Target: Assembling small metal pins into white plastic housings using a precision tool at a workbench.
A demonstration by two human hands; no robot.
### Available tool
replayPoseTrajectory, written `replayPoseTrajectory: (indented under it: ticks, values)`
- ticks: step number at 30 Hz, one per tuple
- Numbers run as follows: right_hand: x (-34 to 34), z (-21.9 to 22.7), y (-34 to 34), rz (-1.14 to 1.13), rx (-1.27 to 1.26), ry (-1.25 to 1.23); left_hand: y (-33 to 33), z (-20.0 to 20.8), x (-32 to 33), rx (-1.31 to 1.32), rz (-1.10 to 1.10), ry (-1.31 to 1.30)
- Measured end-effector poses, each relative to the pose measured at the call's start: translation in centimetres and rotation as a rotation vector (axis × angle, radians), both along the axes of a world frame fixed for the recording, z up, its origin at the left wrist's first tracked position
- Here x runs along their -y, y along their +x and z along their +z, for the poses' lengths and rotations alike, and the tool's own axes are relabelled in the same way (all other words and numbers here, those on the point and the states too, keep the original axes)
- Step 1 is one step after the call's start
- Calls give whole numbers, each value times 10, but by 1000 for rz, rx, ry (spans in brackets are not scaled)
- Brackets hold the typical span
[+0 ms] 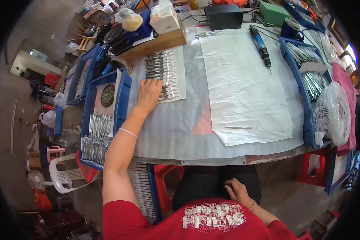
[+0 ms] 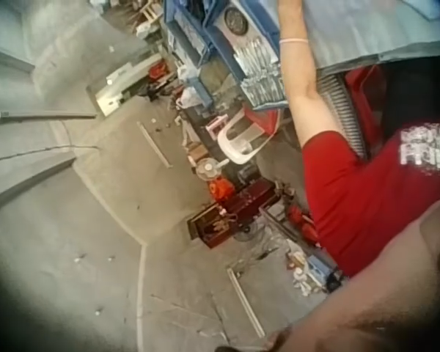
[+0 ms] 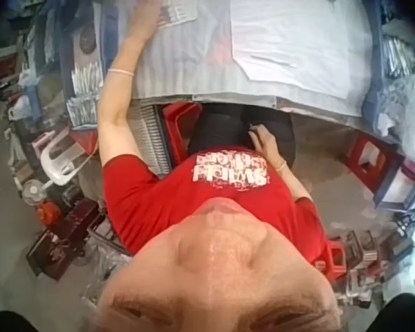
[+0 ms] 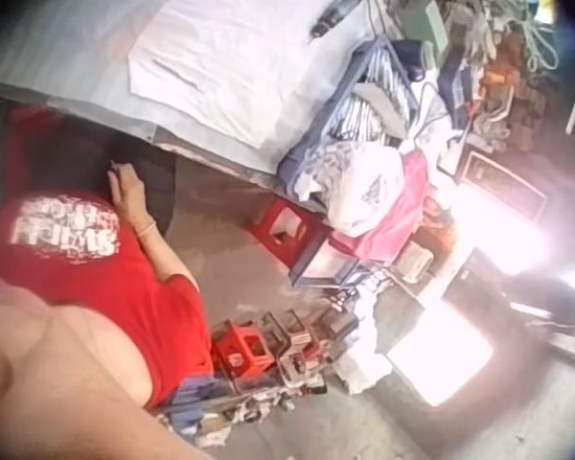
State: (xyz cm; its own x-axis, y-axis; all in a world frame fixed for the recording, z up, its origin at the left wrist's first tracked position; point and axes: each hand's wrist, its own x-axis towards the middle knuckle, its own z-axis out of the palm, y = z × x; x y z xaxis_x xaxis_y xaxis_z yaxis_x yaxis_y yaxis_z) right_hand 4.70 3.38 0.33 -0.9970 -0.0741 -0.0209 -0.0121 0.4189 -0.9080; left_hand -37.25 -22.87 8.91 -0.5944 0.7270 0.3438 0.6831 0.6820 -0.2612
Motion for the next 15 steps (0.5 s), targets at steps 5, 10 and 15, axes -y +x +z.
replayPoseTrajectory:
  ticks: [5,10,15]
  values:
    - [0,2,8,15,26,-34,10,10,15,-56,-129,85]
    - [1,24,6,81,118,108,120,51,-12,643,29,1047]
    - [-4,62,-9,217,192,154,295,32,-1,1940,322,1643]
